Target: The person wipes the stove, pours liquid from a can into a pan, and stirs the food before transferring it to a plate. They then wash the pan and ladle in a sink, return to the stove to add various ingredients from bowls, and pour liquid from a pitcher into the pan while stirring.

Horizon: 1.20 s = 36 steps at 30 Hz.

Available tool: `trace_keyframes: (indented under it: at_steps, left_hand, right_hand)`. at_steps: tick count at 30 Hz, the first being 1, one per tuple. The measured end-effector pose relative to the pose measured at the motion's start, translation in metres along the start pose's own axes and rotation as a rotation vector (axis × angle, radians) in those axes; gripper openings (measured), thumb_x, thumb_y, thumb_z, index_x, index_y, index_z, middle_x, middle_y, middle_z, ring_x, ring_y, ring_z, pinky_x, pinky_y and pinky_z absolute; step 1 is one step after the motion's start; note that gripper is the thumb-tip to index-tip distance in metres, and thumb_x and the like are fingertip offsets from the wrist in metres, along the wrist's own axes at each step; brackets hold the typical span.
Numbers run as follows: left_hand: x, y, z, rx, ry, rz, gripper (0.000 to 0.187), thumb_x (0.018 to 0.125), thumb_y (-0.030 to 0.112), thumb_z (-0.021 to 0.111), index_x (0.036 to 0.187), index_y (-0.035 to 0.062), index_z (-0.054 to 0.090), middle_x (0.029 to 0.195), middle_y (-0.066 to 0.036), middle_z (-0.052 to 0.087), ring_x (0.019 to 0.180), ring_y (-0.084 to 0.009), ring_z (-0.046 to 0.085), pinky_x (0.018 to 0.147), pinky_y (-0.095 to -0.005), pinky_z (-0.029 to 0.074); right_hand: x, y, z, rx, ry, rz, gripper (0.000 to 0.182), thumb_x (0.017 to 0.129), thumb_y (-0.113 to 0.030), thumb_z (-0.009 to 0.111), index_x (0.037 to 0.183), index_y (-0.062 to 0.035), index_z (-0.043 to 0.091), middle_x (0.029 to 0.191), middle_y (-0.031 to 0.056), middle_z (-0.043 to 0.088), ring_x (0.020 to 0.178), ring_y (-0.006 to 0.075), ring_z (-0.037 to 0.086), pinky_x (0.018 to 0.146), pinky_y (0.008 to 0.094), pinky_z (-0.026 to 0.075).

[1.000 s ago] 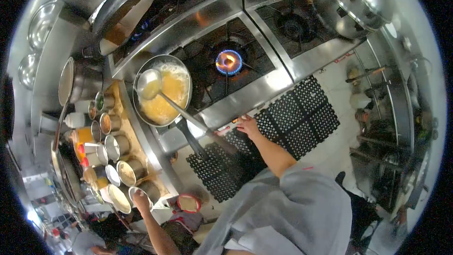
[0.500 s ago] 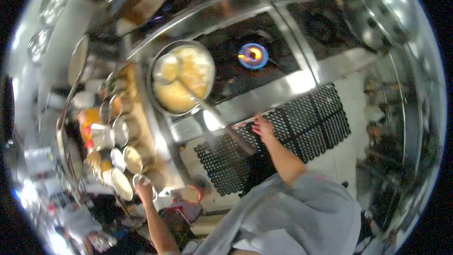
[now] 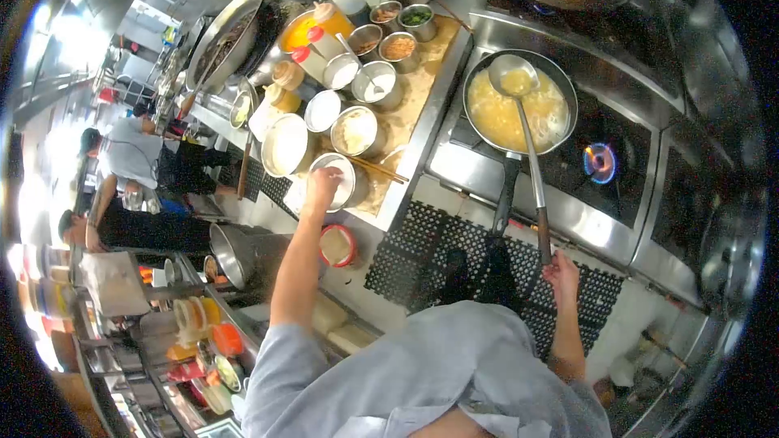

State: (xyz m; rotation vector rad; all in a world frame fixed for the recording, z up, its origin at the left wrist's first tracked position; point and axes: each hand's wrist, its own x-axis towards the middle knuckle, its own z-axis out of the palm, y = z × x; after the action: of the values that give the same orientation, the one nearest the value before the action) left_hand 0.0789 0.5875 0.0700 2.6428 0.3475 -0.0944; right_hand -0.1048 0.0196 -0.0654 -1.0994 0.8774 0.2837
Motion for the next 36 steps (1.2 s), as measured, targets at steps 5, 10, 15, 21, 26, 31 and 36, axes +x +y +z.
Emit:
trace_keyframes:
  at_steps: [5,10,15,21,26,31,36]
  left_hand:
    - [-0.006,0.001,-0.007,0.071,0.045,0.218,0.039,0.067,0.014,0.072,0.106,0.0101,0.068,0.110,-0.022,0.062,0.100,-0.0341,0.062,0.088,-0.0421,0.048]
    - [0.009,-0.018,0.013,0.141,-0.032,0.285,0.065,0.055,0.023,0.081,0.118,0.0148,0.063,0.123,-0.013,0.056,0.116,-0.0297,0.051,0.098,-0.0439,0.036]
    - [0.004,-0.003,0.015,0.220,0.019,0.271,0.059,0.056,0.018,0.080,0.112,0.0122,0.064,0.118,-0.013,0.057,0.113,-0.0297,0.053,0.096,-0.0444,0.036]
    - [0.002,-0.005,0.009,0.059,0.036,0.279,0.032,0.060,0.011,0.077,0.091,0.0062,0.070,0.100,-0.015,0.065,0.093,-0.0330,0.062,0.082,-0.0402,0.048]
    - [-0.004,-0.014,-0.001,-0.014,-0.038,0.330,0.042,0.067,0.005,0.065,0.109,0.0093,0.067,0.111,-0.020,0.063,0.100,-0.0376,0.061,0.087,-0.0400,0.049]
    - [0.000,-0.019,-0.002,0.171,-0.101,0.257,0.074,0.057,0.025,0.079,0.126,0.0141,0.056,0.132,-0.021,0.049,0.123,-0.0346,0.046,0.101,-0.0467,0.037]
    - [0.009,-0.018,0.006,0.172,-0.092,0.250,0.069,0.054,0.023,0.080,0.118,0.0110,0.060,0.125,-0.019,0.053,0.113,-0.0370,0.052,0.096,-0.0431,0.044]
  right_hand:
    - [-0.010,-0.007,-0.002,-0.001,0.018,-0.070,0.035,0.092,-0.032,0.059,0.114,-0.0047,0.056,0.094,0.0094,0.064,0.073,0.0183,0.063,0.062,0.0292,0.051]
    - [-0.016,-0.009,-0.011,-0.045,0.075,-0.087,0.038,0.091,-0.025,0.061,0.119,-0.0002,0.055,0.097,0.0120,0.065,0.072,0.0198,0.064,0.064,0.0313,0.054]
    - [-0.024,-0.019,0.002,-0.018,0.006,-0.060,0.036,0.092,-0.023,0.058,0.120,-0.0008,0.055,0.097,0.0122,0.065,0.072,0.0196,0.064,0.063,0.0301,0.053]
    - [-0.022,-0.029,0.019,0.012,-0.081,-0.095,0.036,0.093,-0.020,0.057,0.121,0.0013,0.054,0.092,0.0100,0.063,0.072,0.0179,0.061,0.062,0.0296,0.052]
    - [-0.023,-0.034,0.015,0.004,-0.064,-0.069,0.037,0.092,-0.020,0.058,0.122,0.0002,0.053,0.093,0.0110,0.063,0.072,0.0182,0.061,0.062,0.0299,0.052]
    - [-0.017,-0.034,0.009,-0.047,-0.049,-0.048,0.036,0.092,-0.027,0.059,0.119,-0.0042,0.055,0.096,0.0082,0.062,0.073,0.0186,0.063,0.063,0.0294,0.052]
    - [-0.008,-0.018,-0.007,-0.037,-0.024,-0.028,0.037,0.091,-0.025,0.058,0.119,-0.0011,0.054,0.097,0.0107,0.063,0.072,0.0198,0.064,0.063,0.0298,0.052]
